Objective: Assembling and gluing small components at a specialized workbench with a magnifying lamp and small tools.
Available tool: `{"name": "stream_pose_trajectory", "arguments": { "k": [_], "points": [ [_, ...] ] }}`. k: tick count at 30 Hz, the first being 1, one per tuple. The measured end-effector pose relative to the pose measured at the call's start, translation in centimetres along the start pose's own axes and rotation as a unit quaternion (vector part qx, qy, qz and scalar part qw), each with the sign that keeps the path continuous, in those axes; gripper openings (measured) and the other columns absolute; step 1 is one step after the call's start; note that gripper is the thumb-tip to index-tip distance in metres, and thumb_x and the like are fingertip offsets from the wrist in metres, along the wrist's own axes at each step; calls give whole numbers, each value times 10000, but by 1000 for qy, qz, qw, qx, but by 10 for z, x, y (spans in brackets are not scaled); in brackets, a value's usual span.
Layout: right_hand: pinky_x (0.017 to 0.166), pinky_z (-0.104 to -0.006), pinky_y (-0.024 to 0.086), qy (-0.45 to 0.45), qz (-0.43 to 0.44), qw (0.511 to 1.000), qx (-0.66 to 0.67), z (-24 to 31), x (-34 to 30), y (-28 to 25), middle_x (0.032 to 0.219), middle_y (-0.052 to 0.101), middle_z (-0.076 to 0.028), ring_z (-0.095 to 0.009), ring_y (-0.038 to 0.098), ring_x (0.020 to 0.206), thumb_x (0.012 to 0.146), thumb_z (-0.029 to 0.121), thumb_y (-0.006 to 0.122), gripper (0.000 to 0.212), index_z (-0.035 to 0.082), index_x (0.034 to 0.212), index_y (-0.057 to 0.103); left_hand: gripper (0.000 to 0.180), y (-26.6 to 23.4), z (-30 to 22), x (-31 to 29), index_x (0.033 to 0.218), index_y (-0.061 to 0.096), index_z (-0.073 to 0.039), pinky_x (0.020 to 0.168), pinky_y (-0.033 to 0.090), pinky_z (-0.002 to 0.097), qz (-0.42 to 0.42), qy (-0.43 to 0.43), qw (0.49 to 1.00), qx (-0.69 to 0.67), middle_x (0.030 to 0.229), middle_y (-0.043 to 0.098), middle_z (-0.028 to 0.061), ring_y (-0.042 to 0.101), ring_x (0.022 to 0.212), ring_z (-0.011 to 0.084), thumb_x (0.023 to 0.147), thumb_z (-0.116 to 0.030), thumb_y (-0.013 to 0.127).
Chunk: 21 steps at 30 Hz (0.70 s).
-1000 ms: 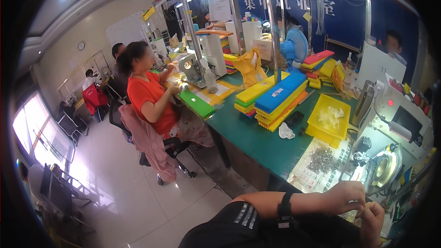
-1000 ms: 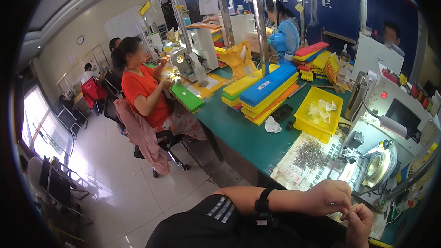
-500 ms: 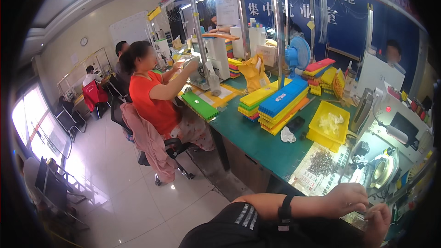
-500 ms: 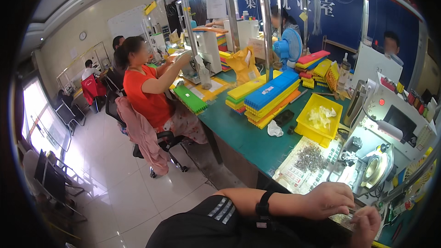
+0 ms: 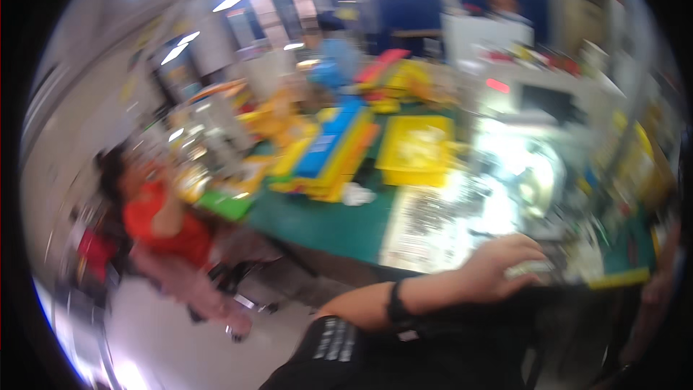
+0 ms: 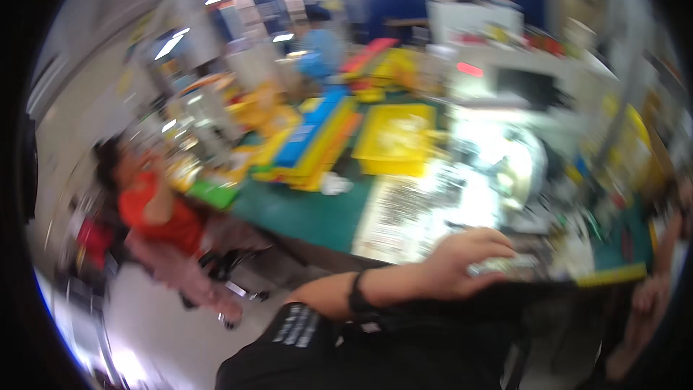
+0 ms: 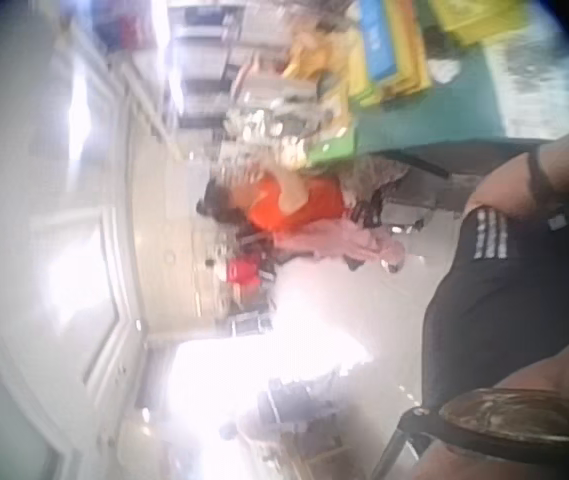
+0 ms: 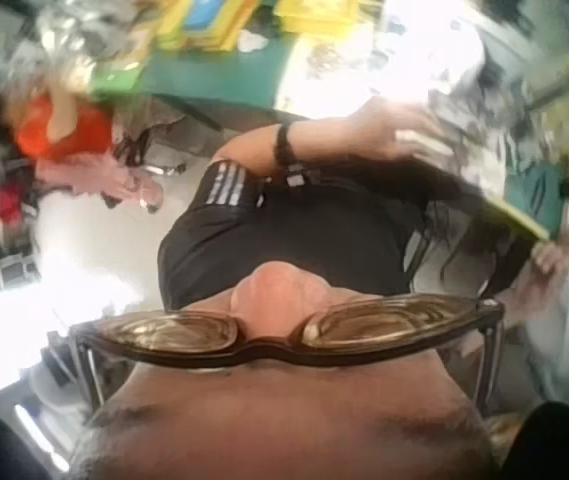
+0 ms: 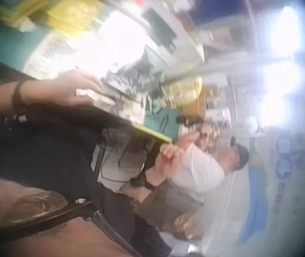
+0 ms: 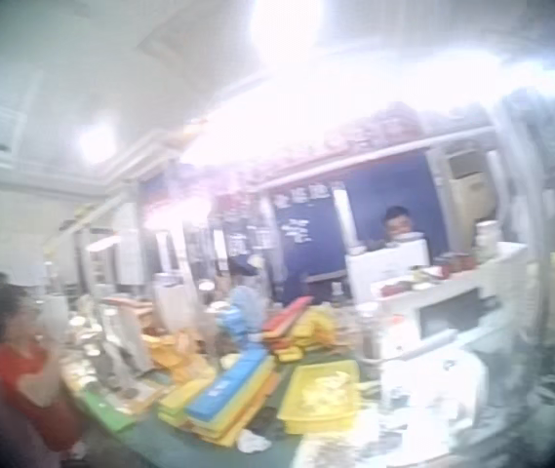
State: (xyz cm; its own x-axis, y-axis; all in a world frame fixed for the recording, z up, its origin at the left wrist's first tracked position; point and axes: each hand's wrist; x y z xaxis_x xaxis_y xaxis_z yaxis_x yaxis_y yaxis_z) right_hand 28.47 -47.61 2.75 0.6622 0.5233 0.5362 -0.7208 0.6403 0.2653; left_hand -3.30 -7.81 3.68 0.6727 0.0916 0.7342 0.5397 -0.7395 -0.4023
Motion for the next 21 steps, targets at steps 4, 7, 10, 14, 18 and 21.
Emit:
{"name": "stream_pose_trajectory", "arguments": {
  "k": [4, 7, 10, 14, 18, 21],
  "points": [
    [610, -271, 414, 125, -69, 912, -384, -25, -26, 0, 738, 532, 1, -96, 492, 673, 986, 212, 582, 205, 58, 852, 571, 300, 22, 4, 26, 1104, 722, -65, 868, 544, 414, 99, -15, 994, 47, 1105, 687, 148, 667, 1032, 338, 829, -160, 797],
    [703, -274, 490, 170, -136, 912, -348, -50, -71, -16, 774, 635, -31, -121, 608, 733, 989, 192, 582, 183, 24, 930, 628, 303, 46, 17, 42, 1091, 720, -67, 864, 548, 404, 175, -10, 983, 46, 1095, 697, 138, 679, 1013, 335, 810, -144, 804],
    [699, -264, 493, 182, -228, 932, -217, -75, -110, -30, 784, 637, -24, -114, 609, 735, 1006, 206, 595, 175, 37, 969, 622, 303, 88, 20, 60, 1073, 716, -64, 865, 549, 405, 244, -3, 967, 73, 1097, 699, 123, 678, 1017, 338, 793, -139, 806],
    [680, -249, 489, 202, -265, 931, -150, -120, -134, -36, 792, 633, -18, -102, 605, 727, 1022, 207, 585, 169, 47, 983, 621, 403, 141, 40, 75, 1164, 681, -42, 933, 530, 419, 311, 41, 942, 124, 1192, 673, 141, 650, 1106, 363, 786, -122, 793],
    [658, -240, 477, 191, -289, 933, -99, -146, -116, -18, 796, 629, -11, -94, 595, 715, 1017, 206, 598, 166, 46, 981, 617, 684, 178, 55, 77, 1388, 536, -31, 1058, 462, 441, 361, 60, 904, 219, 1399, 565, 174, 544, 1277, 382, 776, -186, 800],
    [639, -235, 464, 142, -301, 942, -45, -161, -89, -11, 792, 621, -7, -89, 576, 695, 1010, 205, 613, 161, 45, 989, 611, 770, 194, 58, 73, 1426, 482, -18, 1093, 422, 424, 389, 57, 885, 250, 1468, 510, 163, 502, 1324, 353, 759, -214, 812]
  ]
}}
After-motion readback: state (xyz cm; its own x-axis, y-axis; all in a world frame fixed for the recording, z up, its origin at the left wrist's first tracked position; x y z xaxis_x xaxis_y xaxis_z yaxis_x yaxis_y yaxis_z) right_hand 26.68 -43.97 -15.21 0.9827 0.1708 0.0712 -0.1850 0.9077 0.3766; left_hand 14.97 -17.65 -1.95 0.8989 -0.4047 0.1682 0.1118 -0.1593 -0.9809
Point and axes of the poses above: each hand's wrist, its own x-axis towards the middle knuckle, its own y-axis out of the palm, z = x × y
